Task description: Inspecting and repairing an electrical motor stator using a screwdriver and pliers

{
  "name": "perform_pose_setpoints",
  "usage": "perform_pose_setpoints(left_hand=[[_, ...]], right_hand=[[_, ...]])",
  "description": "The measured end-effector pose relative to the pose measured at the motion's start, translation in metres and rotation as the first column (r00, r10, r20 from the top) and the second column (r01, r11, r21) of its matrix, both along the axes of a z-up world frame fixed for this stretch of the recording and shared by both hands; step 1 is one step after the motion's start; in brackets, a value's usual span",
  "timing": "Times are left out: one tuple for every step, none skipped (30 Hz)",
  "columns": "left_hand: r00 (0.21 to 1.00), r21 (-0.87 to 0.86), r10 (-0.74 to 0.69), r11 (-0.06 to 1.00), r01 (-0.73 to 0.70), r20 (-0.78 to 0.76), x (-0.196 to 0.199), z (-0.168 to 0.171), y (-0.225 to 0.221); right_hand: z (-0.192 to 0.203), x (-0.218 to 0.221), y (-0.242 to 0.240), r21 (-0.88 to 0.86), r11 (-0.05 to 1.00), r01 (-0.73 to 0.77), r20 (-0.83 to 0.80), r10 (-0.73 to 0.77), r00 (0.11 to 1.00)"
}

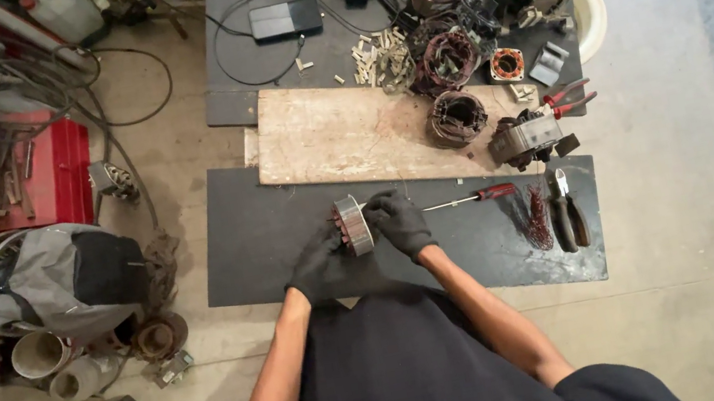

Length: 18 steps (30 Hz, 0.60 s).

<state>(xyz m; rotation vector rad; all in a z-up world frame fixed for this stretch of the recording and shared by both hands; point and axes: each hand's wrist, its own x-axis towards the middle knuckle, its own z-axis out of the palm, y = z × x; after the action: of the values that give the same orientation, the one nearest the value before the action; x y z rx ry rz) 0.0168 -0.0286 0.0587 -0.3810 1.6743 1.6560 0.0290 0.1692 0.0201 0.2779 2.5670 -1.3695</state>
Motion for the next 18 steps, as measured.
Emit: perform_pose_setpoints(left_hand=[[0.999, -0.077, -0.044, 0.996, 0.044, 0.008, -0.002, -0.002, 0.0], [0.995, -0.152, -0.095, 0.984, 0.096, 0.019, -0.004, -0.004, 0.001], [0.994, -0.152, -0.103, 0.983, 0.105, 0.019, -0.007, -0.001, -0.004], [0.981, -0.242, -0.192, 0.951, 0.191, 0.019, -0.007, 0.001, -0.01], [0.96, -0.33, -0.28, 0.904, 0.272, 0.026, -0.008, 0.004, -0.015], [0.958, -0.326, -0.284, 0.904, 0.278, 0.029, -0.007, -0.004, -0.012], [0.964, -0.328, -0.264, 0.911, 0.251, 0.003, -0.007, -0.011, -0.009], [0.968, -0.332, -0.251, 0.916, 0.226, -0.033, -0.013, -0.018, -0.005], [0.965, -0.33, -0.261, 0.915, 0.233, -0.04, -0.016, -0.029, -0.007], [0.951, -0.381, -0.308, 0.881, 0.281, -0.012, -0.017, -0.039, -0.01], [0.935, -0.429, -0.354, 0.842, 0.327, 0.019, -0.018, -0.05, -0.012], [0.931, -0.427, -0.363, 0.839, 0.339, 0.025, -0.017, -0.05, -0.013], [0.92, -0.413, -0.392, 0.838, 0.356, -0.003, -0.017, -0.05, -0.013], [0.907, -0.399, -0.419, 0.839, 0.369, -0.043, -0.023, -0.051, -0.012], [0.903, -0.399, -0.427, 0.837, 0.375, -0.047, -0.026, -0.043, -0.011], [0.908, -0.395, -0.416, 0.842, 0.367, -0.043, -0.026, -0.034, -0.01], [0.913, -0.391, -0.406, 0.847, 0.36, -0.039, -0.027, -0.025, -0.008], [0.909, -0.391, -0.415, 0.844, 0.368, -0.041, -0.025, -0.018, -0.01]], right_hand=[[0.006, 0.001, -0.004, 0.023, 0.999, 0.026, -0.045, -0.025, 0.999], [0.012, 0.002, -0.007, 0.046, 0.997, 0.062, -0.09, -0.058, 0.994], [0.027, 0.003, -0.014, 0.046, 0.996, 0.071, -0.09, -0.066, 0.994], [0.042, 0.006, -0.021, 0.0, 1.0, -0.011, -0.1, 0.011, 0.995], [0.056, 0.008, -0.029, -0.046, 0.995, -0.092, -0.113, 0.087, 0.99], [0.062, 0.013, -0.035, -0.043, 0.995, -0.088, -0.109, 0.083, 0.991], [0.067, 0.018, -0.041, 0.165, 0.958, -0.235, -0.069, 0.249, 0.966], [0.072, 0.017, -0.047, 0.361, 0.859, -0.364, -0.005, 0.392, 0.92], [0.062, 0.016, -0.046, 0.366, 0.861, -0.353, -0.01, 0.383, 0.924], [0.053, 0.018, -0.044, 0.376, 0.875, -0.306, -0.102, 0.367, 0.925], [0.043, 0.02, -0.043, 0.382, 0.887, -0.258, -0.193, 0.35, 0.917], [0.037, 0.023, -0.043, 0.38, 0.89, -0.252, -0.187, 0.34, 0.922], [0.03, 0.025, -0.043, 0.378, 0.896, -0.232, -0.226, 0.332, 0.916], [0.024, 0.022, -0.041, 0.381, 0.901, -0.209, -0.272, 0.325, 0.906], [0.024, 0.02, -0.041, 0.384, 0.901, -0.199, -0.274, 0.318, 0.908], [0.024, 0.02, -0.041, 0.424, 0.881, -0.208, -0.237, 0.33, 0.914], [0.025, 0.019, -0.041, 0.462, 0.86, -0.217, -0.199, 0.34, 0.919], [0.027, 0.021, -0.042, 0.464, 0.861, -0.207, -0.201, 0.33, 0.922]])
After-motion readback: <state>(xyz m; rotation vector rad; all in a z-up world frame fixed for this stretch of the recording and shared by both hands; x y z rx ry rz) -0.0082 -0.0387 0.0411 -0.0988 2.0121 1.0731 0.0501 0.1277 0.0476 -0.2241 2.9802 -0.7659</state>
